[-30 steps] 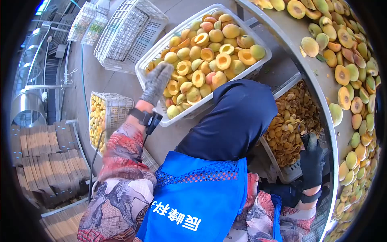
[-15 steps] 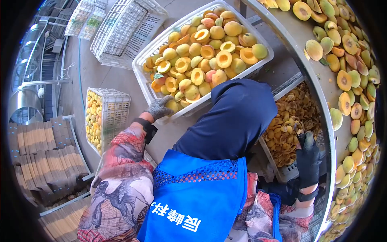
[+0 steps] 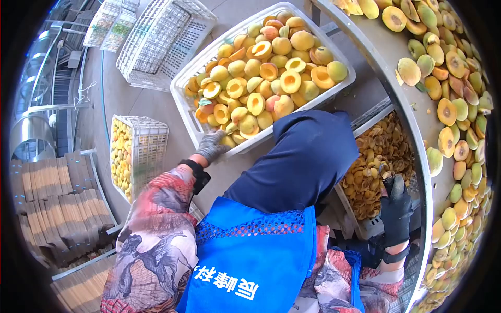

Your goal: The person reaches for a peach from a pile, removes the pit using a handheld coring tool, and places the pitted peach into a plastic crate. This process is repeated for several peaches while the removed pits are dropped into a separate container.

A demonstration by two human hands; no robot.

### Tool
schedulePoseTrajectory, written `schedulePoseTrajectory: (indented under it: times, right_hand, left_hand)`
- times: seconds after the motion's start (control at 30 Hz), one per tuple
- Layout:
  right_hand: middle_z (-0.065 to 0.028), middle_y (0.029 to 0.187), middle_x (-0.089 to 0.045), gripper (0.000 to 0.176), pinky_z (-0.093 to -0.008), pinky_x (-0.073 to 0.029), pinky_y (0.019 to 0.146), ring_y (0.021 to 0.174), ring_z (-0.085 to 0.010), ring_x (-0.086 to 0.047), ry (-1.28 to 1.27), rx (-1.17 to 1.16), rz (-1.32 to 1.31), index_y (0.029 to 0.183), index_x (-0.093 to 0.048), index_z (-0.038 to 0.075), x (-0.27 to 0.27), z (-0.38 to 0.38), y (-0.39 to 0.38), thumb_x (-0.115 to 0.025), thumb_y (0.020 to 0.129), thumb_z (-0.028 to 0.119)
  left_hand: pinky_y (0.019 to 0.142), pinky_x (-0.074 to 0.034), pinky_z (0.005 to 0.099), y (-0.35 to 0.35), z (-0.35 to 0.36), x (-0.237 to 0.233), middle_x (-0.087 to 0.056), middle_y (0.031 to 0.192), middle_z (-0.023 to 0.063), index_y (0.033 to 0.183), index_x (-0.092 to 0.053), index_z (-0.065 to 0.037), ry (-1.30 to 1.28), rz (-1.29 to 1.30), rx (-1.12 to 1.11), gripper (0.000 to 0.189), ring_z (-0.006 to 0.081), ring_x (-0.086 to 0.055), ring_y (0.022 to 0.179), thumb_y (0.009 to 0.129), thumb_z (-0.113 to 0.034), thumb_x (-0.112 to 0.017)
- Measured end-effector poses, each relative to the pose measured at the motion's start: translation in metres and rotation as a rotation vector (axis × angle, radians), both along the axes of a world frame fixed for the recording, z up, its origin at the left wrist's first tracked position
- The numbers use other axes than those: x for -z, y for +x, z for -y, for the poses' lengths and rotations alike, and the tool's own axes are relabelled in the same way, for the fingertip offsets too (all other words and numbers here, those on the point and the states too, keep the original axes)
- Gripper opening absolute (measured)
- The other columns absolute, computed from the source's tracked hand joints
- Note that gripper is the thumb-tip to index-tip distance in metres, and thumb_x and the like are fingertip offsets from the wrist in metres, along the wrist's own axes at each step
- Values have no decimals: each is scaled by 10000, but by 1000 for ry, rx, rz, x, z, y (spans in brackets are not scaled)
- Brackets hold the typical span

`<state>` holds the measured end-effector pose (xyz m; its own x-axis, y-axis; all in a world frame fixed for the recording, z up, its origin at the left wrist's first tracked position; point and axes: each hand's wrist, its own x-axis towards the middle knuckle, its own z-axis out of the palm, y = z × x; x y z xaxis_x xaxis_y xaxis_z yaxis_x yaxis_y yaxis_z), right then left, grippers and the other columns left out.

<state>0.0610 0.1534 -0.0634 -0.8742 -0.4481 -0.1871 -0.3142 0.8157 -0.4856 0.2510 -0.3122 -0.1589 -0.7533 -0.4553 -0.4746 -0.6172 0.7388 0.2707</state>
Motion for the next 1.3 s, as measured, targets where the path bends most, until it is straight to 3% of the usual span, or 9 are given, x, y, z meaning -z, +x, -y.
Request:
schedulePoseTrajectory:
  times: [0.1,0.27,0.37,0.57,0.77,0.83,0.97,1.17,1.3]
  right_hand:
    - [-230,801,-606,396,-431,-464,600,725,-414,-586,-5,-32,-101,1171,-461,16,1,-4,-1,-593,805,90]
    - [-220,870,-606,414,-430,-470,622,739,-394,-586,4,-58,-91,1188,-461,26,6,-3,4,-601,807,108]
    - [-179,752,-602,273,-435,-475,585,723,-385,-599,197,-166,-445,1032,-508,72,9,2,9,-600,780,121]
    - [-188,895,-587,340,-457,-461,638,766,-394,-580,-107,-3,-169,1055,-477,68,-37,12,1,-630,763,150]
    - [-182,896,-592,343,-448,-468,644,771,-386,-586,-148,61,-163,1059,-483,67,-49,-4,7,-630,763,161]
    - [-170,884,-592,336,-438,-475,644,773,-376,-589,-153,76,-176,1055,-490,72,-48,-6,8,-629,760,152]
    - [-151,863,-588,287,-427,-484,634,780,-359,-592,-169,70,-176,1022,-498,85,-42,-13,9,-612,763,131]
    - [-164,849,-587,265,-440,-483,614,742,-374,-592,-205,82,-219,1014,-497,84,-50,-21,10,-609,788,164]
    - [-178,852,-588,295,-450,-483,614,738,-389,-589,-239,107,-169,1028,-493,64,-50,-21,12,-630,781,147]
  left_hand:
    - [855,-444,350,8,18,-5,-589,1040,166,1109,-572,-63,269,-33,-29,485,285,-568,983,647,-94,-715]
    - [853,-445,373,4,6,3,-579,1060,168,1089,-576,-78,207,-67,-1,434,328,-552,991,667,-111,-671]
    - [852,-430,412,26,13,34,-555,1078,182,1082,-570,-86,-80,-161,204,406,351,-520,1021,699,-200,-646]
    - [758,-472,428,-17,16,-5,-601,877,184,1032,-581,-84,-126,302,452,359,344,-586,866,704,-219,-636]
    - [746,-481,379,-176,-64,-140,-614,909,140,1004,-584,-37,-20,-717,563,347,325,-587,835,702,-165,-697]
    - [743,-440,301,-234,-123,-192,-523,806,86,983,-560,5,89,-854,720,293,183,-522,793,728,-99,-662]
    - [812,-437,313,-350,-186,-149,-574,960,153,1109,-539,6,283,-918,794,441,242,-552,936,719,-152,-671]
    - [856,-430,346,-396,-244,-130,-583,1040,195,1151,-529,-22,-135,-584,1038,550,308,-554,998,646,-144,-710]
    - [784,-472,325,-388,-237,-150,-589,1056,131,1179,-508,-30,394,-366,822,522,232,-571,983,690,-120,-667]
